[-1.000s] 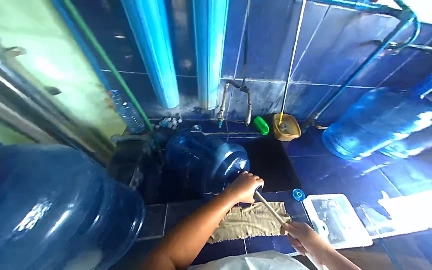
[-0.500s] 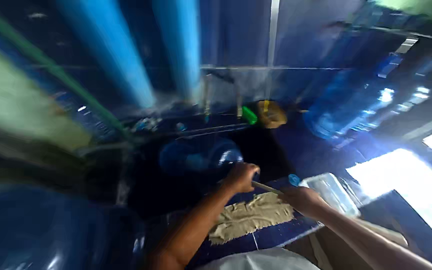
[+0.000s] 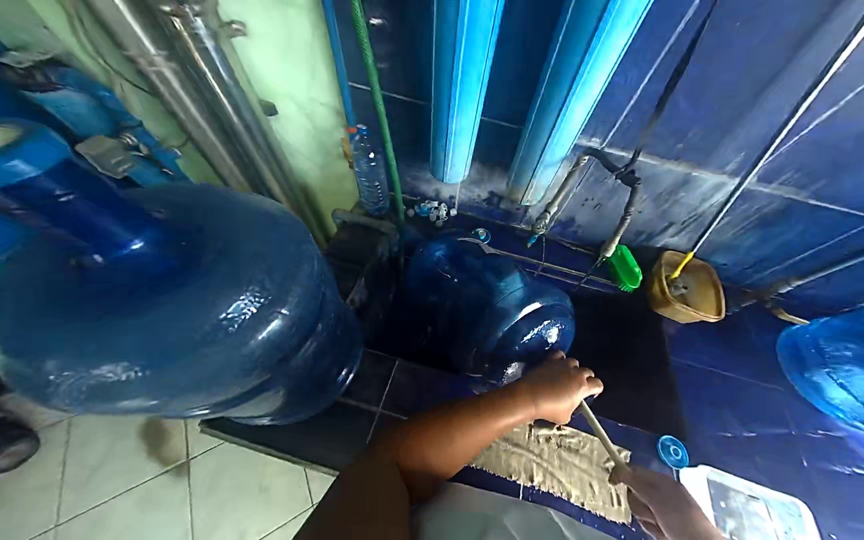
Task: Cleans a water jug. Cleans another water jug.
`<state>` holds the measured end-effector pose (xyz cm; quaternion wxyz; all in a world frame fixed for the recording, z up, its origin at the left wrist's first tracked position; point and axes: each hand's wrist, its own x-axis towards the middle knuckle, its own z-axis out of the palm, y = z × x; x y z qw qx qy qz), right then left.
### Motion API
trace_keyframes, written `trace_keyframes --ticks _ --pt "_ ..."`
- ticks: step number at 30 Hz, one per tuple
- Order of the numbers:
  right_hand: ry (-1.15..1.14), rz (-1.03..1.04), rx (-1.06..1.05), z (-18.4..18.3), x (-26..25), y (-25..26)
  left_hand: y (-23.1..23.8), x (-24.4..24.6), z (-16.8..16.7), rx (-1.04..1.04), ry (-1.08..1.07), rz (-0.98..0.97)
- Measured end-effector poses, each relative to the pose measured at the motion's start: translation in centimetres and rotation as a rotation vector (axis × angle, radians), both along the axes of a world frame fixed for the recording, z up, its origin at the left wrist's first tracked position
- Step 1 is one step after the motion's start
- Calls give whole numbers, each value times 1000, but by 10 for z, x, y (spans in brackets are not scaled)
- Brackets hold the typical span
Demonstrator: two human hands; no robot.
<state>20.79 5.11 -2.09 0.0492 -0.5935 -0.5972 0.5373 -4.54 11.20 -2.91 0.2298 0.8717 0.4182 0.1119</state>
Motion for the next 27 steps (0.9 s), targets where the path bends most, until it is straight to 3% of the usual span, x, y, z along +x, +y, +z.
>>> trace_keyframes --ticks 3,5,10,12,15,20,23,27 --pt "-260 253 246 0 8 24 3 8 -1 4 17 9" --pt "-308 319 290 4 3 37 2 13 0 -8 34 37" --pt "209 22 -148 -13 -27 36 -1 15 -3 5 34 141" --pt "131 184 -19 -14 -25 52 6 8 -5 3 85 141" --pt "-220 529 230 28 3 87 22 -15 -2 -46 129 156" --pt "-581 754 436 128 31 124 57 -62 0 -144 53 303" --pt "-781 805 606 151 16 104 71 -85 -9 -192 -11 399" --pt "-665 590 442 98 8 16 63 -120 -39 -138 -269 554"
